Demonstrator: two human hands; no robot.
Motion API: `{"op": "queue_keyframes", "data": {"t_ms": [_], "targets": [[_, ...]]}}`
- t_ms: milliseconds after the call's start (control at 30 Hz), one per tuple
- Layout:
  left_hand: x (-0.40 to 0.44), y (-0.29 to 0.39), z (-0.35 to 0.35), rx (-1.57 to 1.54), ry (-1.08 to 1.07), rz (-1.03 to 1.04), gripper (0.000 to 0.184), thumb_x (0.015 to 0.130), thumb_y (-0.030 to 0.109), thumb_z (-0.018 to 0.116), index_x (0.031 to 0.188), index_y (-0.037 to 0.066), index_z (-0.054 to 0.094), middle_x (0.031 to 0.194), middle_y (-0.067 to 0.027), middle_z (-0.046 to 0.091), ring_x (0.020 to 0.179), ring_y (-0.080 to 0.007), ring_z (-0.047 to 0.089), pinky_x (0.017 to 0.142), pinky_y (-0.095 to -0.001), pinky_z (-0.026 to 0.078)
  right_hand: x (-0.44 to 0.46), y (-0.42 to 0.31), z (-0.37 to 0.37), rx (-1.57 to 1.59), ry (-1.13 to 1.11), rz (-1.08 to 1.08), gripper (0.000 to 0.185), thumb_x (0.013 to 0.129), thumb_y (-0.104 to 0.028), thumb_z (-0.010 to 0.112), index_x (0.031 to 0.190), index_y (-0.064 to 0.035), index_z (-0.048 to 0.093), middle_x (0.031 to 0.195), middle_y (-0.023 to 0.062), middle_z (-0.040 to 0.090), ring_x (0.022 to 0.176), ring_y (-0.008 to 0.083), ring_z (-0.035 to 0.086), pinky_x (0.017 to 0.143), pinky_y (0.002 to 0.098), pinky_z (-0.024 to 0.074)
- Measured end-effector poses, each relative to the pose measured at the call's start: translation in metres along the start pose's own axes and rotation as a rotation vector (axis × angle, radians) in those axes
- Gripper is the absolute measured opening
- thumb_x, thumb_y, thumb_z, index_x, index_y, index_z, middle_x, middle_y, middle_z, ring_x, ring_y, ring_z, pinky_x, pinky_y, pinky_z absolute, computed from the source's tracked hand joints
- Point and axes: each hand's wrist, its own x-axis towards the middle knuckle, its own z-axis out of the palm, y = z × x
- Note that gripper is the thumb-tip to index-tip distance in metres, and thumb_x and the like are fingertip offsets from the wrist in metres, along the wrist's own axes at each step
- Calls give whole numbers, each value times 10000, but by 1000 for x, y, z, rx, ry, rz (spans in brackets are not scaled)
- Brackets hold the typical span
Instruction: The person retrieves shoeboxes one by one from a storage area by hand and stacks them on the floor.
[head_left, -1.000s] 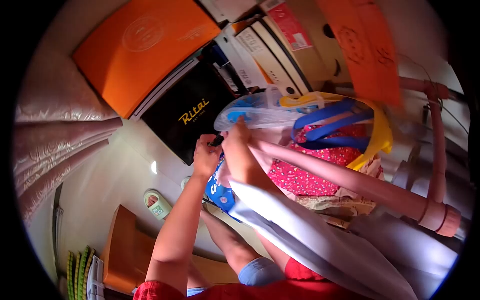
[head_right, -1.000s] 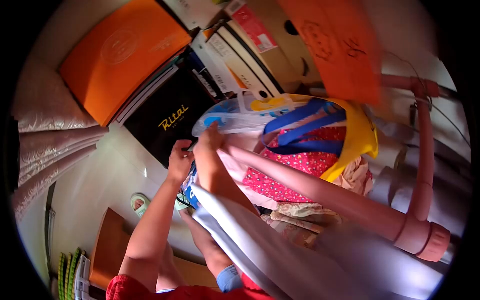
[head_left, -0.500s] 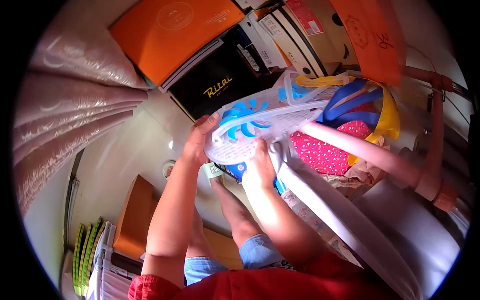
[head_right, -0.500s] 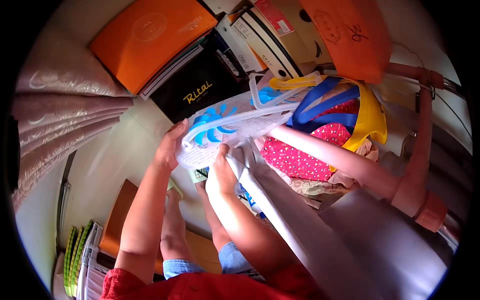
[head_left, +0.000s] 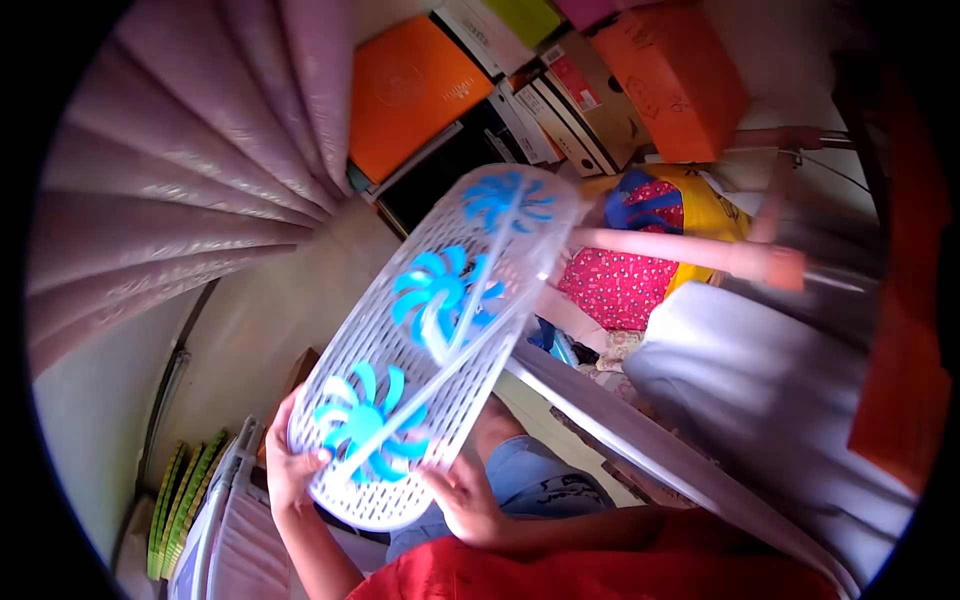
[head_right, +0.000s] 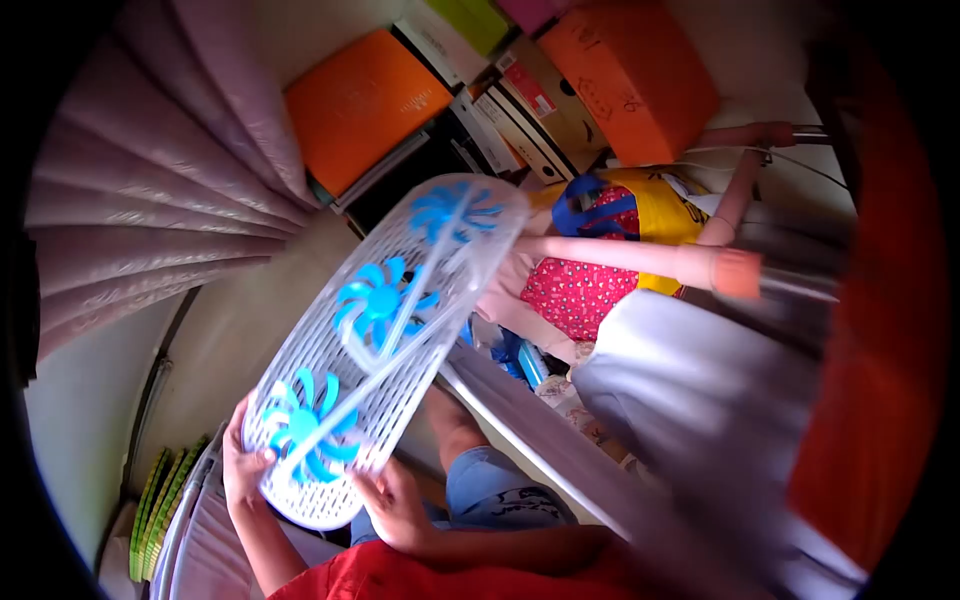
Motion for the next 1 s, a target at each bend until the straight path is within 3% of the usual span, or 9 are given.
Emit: {"op": "queue_keyframes", "data": {"t_ms": [67,200,267,367,533,700,767,867,1000], "targets": [[-45,7,-25,32,-31,3,959,443,179,890,1247,-71,431,1129,-129,576,1042,-223,565,947,-323,417,-32,-1,14,55,-72,70,285,911,-65,507,1182,17,479,1045,72,591,930,113,552,799,271,442],[-117,4,-50,64,-195,-87,937,681,418,755,1342,-55,289,1235,-137,501,1084,-227,538,911,-334,442,-76,11,-3,43,-205,130,250,873,-45,523,1115,19,531,916,31,590,800,86,548,706,248,459],[-131,-16,-30,2,-131,-22,823,750,392,703,1329,-47,315,1216,-139,516,1057,-223,558,869,-354,476,-87,-10,-22,-87,-228,99,392,874,-32,487,1256,16,414,1096,88,575,952,157,594,764,251,476],[-154,-55,4,-241,-13,-69,576,821,272,612,1269,-26,406,1114,-178,588,950,-283,613,836,-404,507,-99,-38,-66,-238,-371,142,427,831,3,465,1254,38,416,1107,104,573,961,156,583,829,265,471],[-284,-232,137,-689,-145,-18,536,820,210,580,1273,-20,409,1190,-181,551,1028,-336,567,909,-476,445,-226,-58,-269,-156,-618,277,391,784,40,435,1173,52,480,1053,109,593,883,135,601,764,256,499],[-274,-234,119,-446,-229,-74,588,680,84,581,1239,-11,429,1138,-160,580,1024,-313,573,902,-448,468,-232,-69,-276,-283,-545,245,321,815,-9,493,1132,33,520,950,81,623,824,120,604,702,281,513],[-244,-221,110,-423,-195,-215,604,654,49,578,1237,15,425,1157,-157,562,1041,-301,563,887,-426,481,-203,-95,-262,-674,-280,277,261,854,-94,542,1096,4,542,890,68,633,764,105,600,641,264,509],[-332,-370,222,-326,-96,-262,620,641,23,539,1245,16,399,1101,-180,593,987,-311,592,892,-436,477,-259,-117,-455,-423,-184,-51,342,872,-168,580,1182,-65,479,930,105,626,764,148,607,656,257,508],[-312,-371,225,-348,-237,-286,607,690,13,520,1279,33,379,1094,-176,602,968,-309,601,901,-451,466,-257,-160,-404,-285,-12,-412,562,879,-123,546,1359,-77,257,1107,163,553,912,211,590,802,312,480]]}}
